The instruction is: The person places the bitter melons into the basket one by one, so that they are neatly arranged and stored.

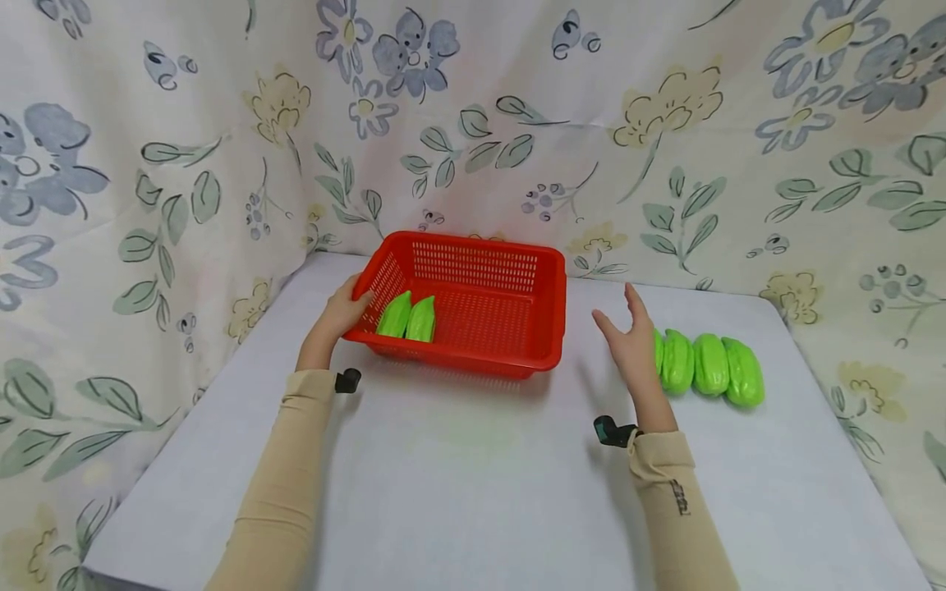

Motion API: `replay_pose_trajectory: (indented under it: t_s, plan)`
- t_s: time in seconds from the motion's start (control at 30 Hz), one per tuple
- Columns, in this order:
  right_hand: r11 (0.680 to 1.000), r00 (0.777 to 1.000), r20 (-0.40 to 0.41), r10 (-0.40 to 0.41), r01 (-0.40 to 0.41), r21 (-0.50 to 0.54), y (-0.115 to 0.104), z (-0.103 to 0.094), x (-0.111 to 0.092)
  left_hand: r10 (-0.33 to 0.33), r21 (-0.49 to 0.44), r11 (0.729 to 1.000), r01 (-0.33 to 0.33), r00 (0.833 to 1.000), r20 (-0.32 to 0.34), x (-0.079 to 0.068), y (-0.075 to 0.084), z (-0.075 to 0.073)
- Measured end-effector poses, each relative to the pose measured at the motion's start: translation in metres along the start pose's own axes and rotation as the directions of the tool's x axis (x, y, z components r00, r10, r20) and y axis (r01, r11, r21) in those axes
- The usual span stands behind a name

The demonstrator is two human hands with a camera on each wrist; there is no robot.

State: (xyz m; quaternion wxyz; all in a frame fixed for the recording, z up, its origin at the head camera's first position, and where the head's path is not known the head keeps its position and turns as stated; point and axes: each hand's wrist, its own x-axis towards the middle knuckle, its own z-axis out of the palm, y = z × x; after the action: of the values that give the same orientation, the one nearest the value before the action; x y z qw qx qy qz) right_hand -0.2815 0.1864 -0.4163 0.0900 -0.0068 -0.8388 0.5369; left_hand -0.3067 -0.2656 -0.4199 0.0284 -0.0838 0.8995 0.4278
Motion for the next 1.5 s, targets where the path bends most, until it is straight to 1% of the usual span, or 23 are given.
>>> replay_pose_trajectory:
  t_s: [0.1, 0.23, 0.37, 0.5, 0.6, 0.73, 0.9, 1.13, 1.37, 1.5]
  plan:
    - [0.999, 0.999, -0.026, 0.028, -0.028, -0.016, 0.010, -0.009, 0.000, 0.009, 0.006, 1.000, -0.009, 1.000, -0.007, 0.001, 0.000, -0.001]
    - [0.997, 0.997, -0.035, 0.074, -0.075, -0.028, 0.023, -0.021, -0.002, 0.013, 0.011, 1.000, -0.013, 1.000, -0.009, 0.002, 0.001, -0.002]
    - [0.994, 0.994, -0.030, 0.104, -0.105, -0.028, 0.033, -0.031, -0.003, 0.005, 0.007, 1.000, -0.005, 1.000, -0.001, 0.003, 0.000, -0.001]
    - [0.992, 0.993, -0.009, 0.118, -0.118, -0.040, 0.040, -0.036, -0.004, -0.005, 0.002, 1.000, 0.005, 1.000, -0.002, 0.004, -0.001, 0.000]
    - [0.989, 0.991, 0.002, 0.137, -0.137, -0.058, 0.045, -0.036, -0.005, -0.006, 0.009, 1.000, 0.006, 1.000, -0.003, 0.004, -0.001, 0.000]
    - [0.985, 0.986, 0.006, 0.167, -0.166, -0.043, 0.050, -0.032, -0.004, -0.001, 0.013, 1.000, 0.001, 1.000, -0.005, 0.003, -0.001, 0.000]
    - [0.985, 0.985, 0.007, 0.173, -0.173, -0.018, 0.052, -0.027, -0.003, 0.001, 0.014, 1.000, -0.001, 1.000, -0.004, 0.002, -0.001, 0.000]
    - [0.985, 0.985, -0.006, 0.171, -0.171, -0.037, 0.056, -0.022, -0.002, 0.003, 0.012, 1.000, -0.003, 1.000, -0.006, 0.002, -0.002, 0.000]
    - [0.976, 0.976, 0.000, 0.217, -0.217, -0.018, 0.063, -0.019, 0.001, 0.001, 0.015, 1.000, -0.001, 1.000, -0.006, 0.002, 0.000, -0.001]
    - [0.975, 0.975, -0.006, 0.223, -0.223, -0.018, 0.068, -0.015, 0.002, -0.007, 0.014, 1.000, 0.007, 1.000, -0.001, 0.000, 0.001, -0.001]
